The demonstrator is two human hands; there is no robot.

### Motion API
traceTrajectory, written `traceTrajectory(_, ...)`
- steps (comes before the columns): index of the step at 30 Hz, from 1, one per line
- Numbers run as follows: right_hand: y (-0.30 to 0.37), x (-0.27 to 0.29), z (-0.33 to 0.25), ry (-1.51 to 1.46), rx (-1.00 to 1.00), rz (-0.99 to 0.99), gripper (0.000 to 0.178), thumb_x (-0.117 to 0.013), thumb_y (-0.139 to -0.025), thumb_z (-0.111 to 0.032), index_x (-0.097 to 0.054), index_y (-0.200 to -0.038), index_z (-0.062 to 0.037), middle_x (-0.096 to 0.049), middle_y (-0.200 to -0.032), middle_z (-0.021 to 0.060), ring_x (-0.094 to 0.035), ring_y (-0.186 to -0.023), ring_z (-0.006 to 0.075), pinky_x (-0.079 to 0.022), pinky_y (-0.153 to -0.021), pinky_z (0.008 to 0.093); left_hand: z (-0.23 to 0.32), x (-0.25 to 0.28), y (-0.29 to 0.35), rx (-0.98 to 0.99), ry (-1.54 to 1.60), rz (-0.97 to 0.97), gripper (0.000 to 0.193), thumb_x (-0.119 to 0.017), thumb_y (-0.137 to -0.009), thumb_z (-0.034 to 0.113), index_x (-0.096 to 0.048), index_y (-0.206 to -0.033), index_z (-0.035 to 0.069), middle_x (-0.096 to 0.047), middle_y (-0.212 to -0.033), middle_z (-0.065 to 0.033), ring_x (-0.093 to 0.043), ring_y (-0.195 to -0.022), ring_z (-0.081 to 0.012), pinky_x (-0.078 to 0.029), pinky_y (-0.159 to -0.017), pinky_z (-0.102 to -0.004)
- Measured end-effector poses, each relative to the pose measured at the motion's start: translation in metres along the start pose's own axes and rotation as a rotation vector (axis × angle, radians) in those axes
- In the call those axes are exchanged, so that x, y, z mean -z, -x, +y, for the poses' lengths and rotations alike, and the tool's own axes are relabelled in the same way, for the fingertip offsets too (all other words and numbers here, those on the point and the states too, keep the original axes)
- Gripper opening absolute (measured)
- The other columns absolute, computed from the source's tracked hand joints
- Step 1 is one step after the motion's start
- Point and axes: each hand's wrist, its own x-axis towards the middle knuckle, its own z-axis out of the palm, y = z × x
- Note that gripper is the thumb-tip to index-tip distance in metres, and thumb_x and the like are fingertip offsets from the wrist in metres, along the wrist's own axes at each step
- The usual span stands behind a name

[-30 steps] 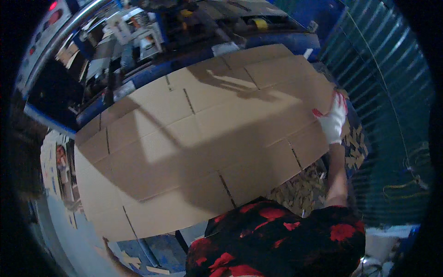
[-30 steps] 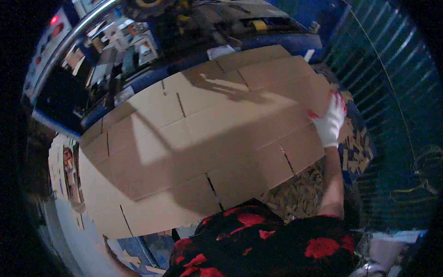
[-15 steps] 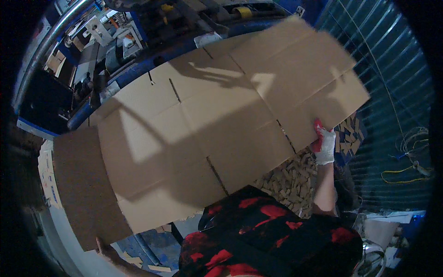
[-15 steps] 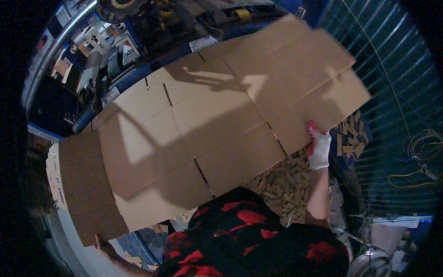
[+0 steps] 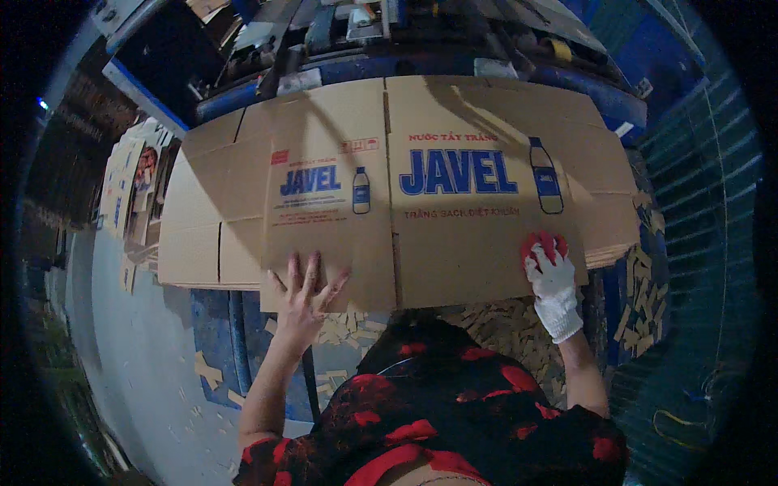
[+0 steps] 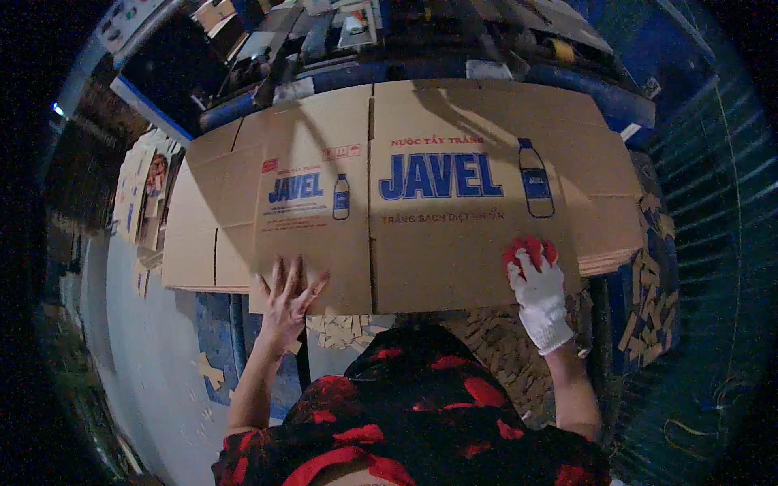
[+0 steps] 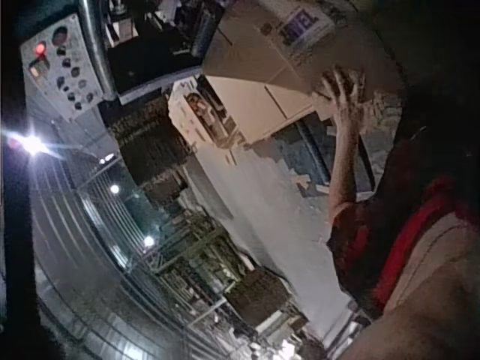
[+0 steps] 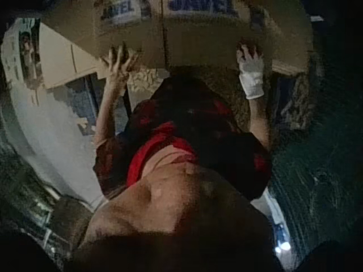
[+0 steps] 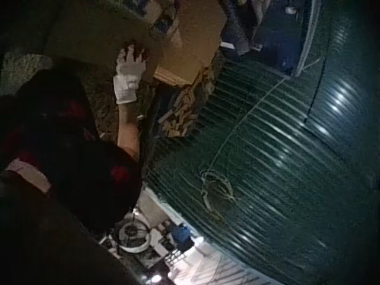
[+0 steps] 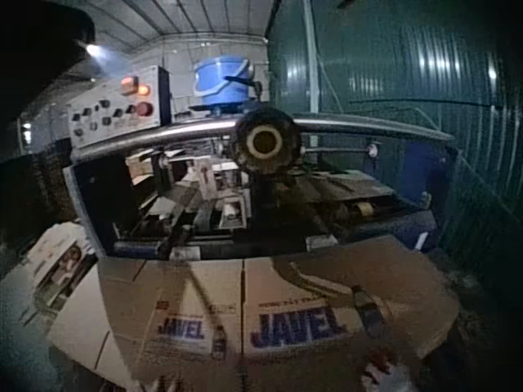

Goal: The person repeatedly folds flat cardboard boxes labeled 'JAVEL' on a conveyor belt, aligning flaps and creasing edges by hand. The person handles each box one at a time, folding and placing it back on the belt.

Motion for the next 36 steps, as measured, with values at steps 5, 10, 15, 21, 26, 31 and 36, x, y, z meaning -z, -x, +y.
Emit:
traceTrajectory(5,-0.004,-0.010,0.000,0.010,-0.021,0.006,0.020,-0.062,-0.072,-0.007,-0.060,-0.092,-0.0045,-0.060,-0.107,0.0155,-0.055,-0.109,0.0358,-0.044,-0.094,0.0551,0.001,0.001,0.001,-0.041,0.008,0.004,0.079,-0.062,-0.073,0.009,-0.035,-0.140,0.040,-0.036,-0.143,-0.0166,-0.036,-0.127,-0.0465,-0.029,-0.089,-0.0752)
traceTrajectory(10,-0.019,0.020,-0.004,-0.054,-0.002,-0.088,0.032,-0.065,-0.069,-0.005,-0.060,-0.100,-0.0031,-0.058,-0.114,0.0167,-0.052,-0.114,0.0388,-0.038,-0.101,0.0528,-0.006,0.013,-0.004,-0.083,0.031,-0.122,0.081,-0.066,-0.072,0.012,-0.034,-0.141,0.039,-0.036,-0.144,-0.0138,-0.030,-0.131,-0.0455,-0.024,-0.095,-0.0735)
traceTrajectory(15,-0.039,0.071,0.026,-0.645,-0.154,-0.539,0.056,-0.069,-0.069,0.001,-0.053,-0.122,-0.0009,-0.052,-0.128,0.0154,-0.052,-0.117,0.0285,-0.041,-0.100,0.0447,-0.057,0.029,-0.018,-0.067,0.430,-0.310,0.073,-0.069,-0.075,0.021,-0.038,-0.141,0.025,-0.034,-0.145,-0.0124,-0.029,-0.132,-0.0404,-0.025,-0.105,-0.0573)
traceTrajectory(21,-0.054,-0.022,0.119,-0.887,-0.745,0.119,0.044,-0.063,-0.085,-0.011,-0.052,-0.126,-0.0011,-0.056,-0.125,0.0129,-0.053,-0.115,0.0216,-0.044,-0.094,0.0351,-0.099,-0.039,-0.108,0.662,0.372,0.077,0.063,-0.064,-0.081,0.044,-0.047,-0.130,0.009,-0.050,-0.126,-0.0181,-0.042,-0.118,-0.0413,-0.039,-0.096,-0.0466)
traceTrajectory(26,-0.077,-0.073,0.128,-0.211,-0.729,0.139,0.040,-0.060,-0.088,-0.019,-0.055,-0.124,-0.0028,-0.063,-0.113,0.0186,-0.059,-0.104,0.0322,-0.046,-0.090,0.0382,-0.125,-0.066,-0.141,0.697,0.628,0.127,0.051,-0.060,-0.085,0.042,-0.051,-0.118,0.005,-0.052,-0.114,-0.0223,-0.045,-0.112,-0.0417,-0.040,-0.093,-0.0481)
traceTrajectory(31,-0.123,-0.054,0.144,-0.784,-1.168,0.173,0.023,-0.065,-0.082,-0.024,-0.070,-0.098,-0.0067,-0.066,-0.071,0.0053,-0.059,-0.060,0.0153,-0.047,-0.052,0.0326,-0.231,-0.160,-0.110,0.736,0.630,0.086,0.040,-0.048,-0.092,0.037,-0.054,-0.117,0.005,-0.056,-0.108,-0.0161,-0.052,-0.101,-0.0313,-0.043,-0.088,-0.0417)
traceTrajectory(36,-0.105,-0.082,0.182,-0.314,-0.724,0.078,0.025,-0.055,-0.088,-0.023,-0.063,-0.083,0.0003,-0.065,-0.075,0.0190,-0.064,-0.070,0.0318,-0.049,-0.062,0.0413,-0.234,-0.159,-0.140,0.597,0.168,0.225,0.034,-0.039,-0.097,0.035,-0.060,-0.100,0.008,-0.062,-0.094,-0.0205,-0.061,-0.083,-0.0380,-0.049,-0.073,-0.0469)
